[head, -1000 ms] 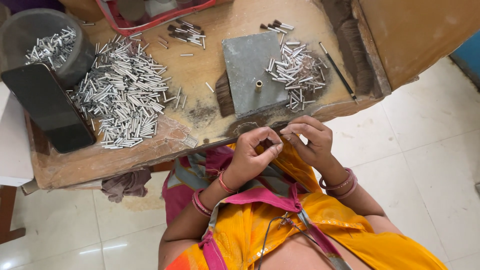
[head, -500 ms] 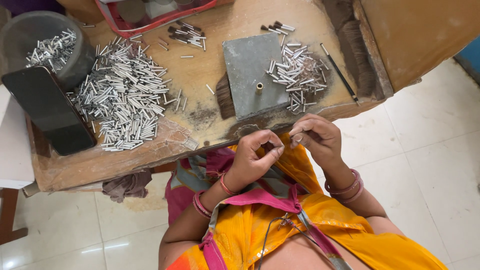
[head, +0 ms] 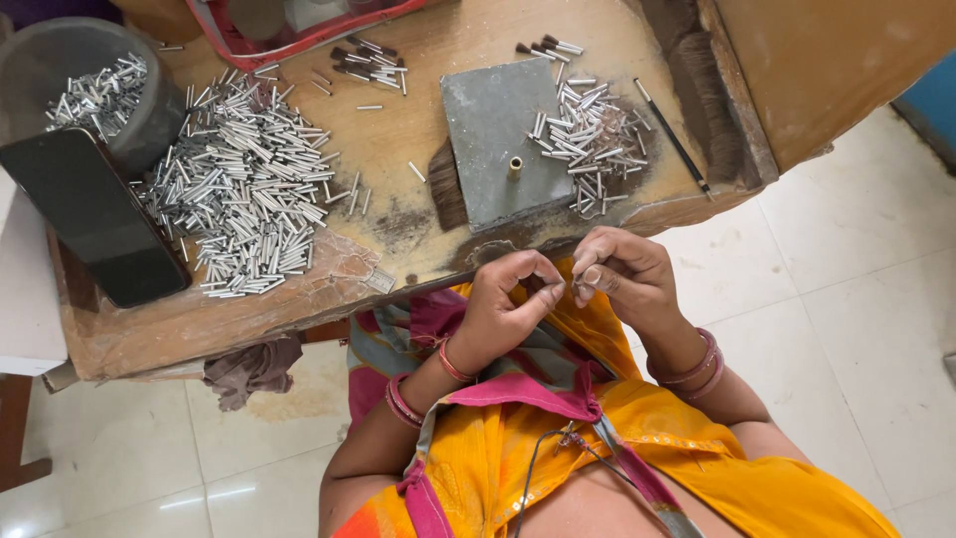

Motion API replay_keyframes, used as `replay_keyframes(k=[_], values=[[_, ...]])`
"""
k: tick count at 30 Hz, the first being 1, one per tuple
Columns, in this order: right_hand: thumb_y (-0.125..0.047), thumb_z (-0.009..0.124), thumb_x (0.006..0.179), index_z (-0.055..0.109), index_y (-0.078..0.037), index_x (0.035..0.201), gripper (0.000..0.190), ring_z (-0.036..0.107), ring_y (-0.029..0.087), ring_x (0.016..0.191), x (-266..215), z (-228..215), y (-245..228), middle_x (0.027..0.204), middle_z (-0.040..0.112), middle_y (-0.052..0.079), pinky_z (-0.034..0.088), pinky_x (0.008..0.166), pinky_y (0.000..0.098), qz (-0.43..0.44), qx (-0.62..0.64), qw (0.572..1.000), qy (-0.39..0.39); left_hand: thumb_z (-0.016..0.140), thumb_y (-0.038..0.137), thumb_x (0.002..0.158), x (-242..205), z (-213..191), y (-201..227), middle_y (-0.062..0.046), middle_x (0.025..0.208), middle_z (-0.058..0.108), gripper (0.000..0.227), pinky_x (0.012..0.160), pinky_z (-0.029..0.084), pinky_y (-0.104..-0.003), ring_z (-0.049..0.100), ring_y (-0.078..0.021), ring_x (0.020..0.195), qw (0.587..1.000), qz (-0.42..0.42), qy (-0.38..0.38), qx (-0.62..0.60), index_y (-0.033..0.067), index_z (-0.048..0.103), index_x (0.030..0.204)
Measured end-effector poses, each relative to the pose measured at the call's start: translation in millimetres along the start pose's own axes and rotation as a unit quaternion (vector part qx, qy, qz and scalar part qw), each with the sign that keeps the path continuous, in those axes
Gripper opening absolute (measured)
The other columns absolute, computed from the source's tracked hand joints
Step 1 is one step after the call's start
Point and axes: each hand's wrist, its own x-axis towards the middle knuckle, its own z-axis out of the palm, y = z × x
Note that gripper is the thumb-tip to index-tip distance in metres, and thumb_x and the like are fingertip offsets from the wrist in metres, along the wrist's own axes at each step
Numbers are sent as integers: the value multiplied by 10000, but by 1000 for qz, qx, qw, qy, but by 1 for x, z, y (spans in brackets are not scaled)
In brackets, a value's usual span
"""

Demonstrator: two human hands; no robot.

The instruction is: Manually inserting small metal rods into a base fixture at a workbench.

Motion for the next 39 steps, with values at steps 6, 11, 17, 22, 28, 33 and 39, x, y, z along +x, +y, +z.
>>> replay_keyframes(k=[6, 11, 17, 22, 28, 33, 39], values=[[-25, 654, 1002, 670, 55, 1021, 84, 660, 143, 795, 0, 5, -2, 1023, 614, 126, 570, 710, 258, 1, -11, 1000, -17, 708, -6, 899, 0, -1, -4, -24, 838, 672, 66, 693, 496, -243, 611, -69, 777, 1000, 12, -7, -11, 22, 649, 911], [-16, 649, 1002, 674, 50, 1019, 73, 664, 143, 790, -1, 6, -1, 1027, 626, 127, 560, 712, 250, 4, -19, 1000, -24, 697, -14, 903, 0, -2, -6, -29, 863, 673, 64, 720, 500, -248, 609, -70, 809, 999, 10, -15, -29, 17, 647, 927], [-9, 647, 1005, 673, 42, 1026, 61, 660, 135, 790, 0, 9, 0, 1019, 637, 117, 554, 710, 246, 10, -37, 999, -23, 696, -20, 910, 0, -3, -6, -52, 885, 664, 76, 771, 516, -266, 625, -109, 838, 999, 28, -25, -24, 14, 633, 938], [-7, 642, 1002, 674, 38, 1029, 62, 651, 126, 780, 0, 6, 9, 997, 646, 105, 548, 688, 245, 28, -48, 998, -12, 695, -40, 888, 1, -3, -5, -87, 888, 653, 113, 788, 525, -292, 656, -176, 839, 998, 60, -24, 4, 6, 616, 955], [-14, 647, 1001, 674, 41, 1030, 67, 636, 115, 761, 0, -1, 19, 970, 648, 95, 536, 675, 243, 36, -24, 999, -3, 676, -55, 877, 1, -3, -5, -103, 901, 666, 120, 766, 542, -304, 695, -214, 837, 997, 76, -25, 21, 9, 615, 958], [-22, 659, 995, 682, 42, 1026, 74, 630, 118, 753, 0, -5, 23, 975, 653, 102, 526, 668, 239, 32, -17, 999, -14, 680, -65, 870, 1, -3, -3, -113, 895, 654, 132, 737, 538, -305, 691, -220, 822, 997, 71, -21, 23, -3, 612, 965], [-29, 672, 991, 692, 45, 1025, 83, 636, 125, 757, 2, -6, 23, 980, 651, 107, 526, 670, 242, 21, -23, 999, -20, 682, -64, 856, 2, -2, -4, -116, 892, 650, 138, 721, 536, -311, 689, -228, 811, 997, 72, -23, 33, -3, 612, 960]])
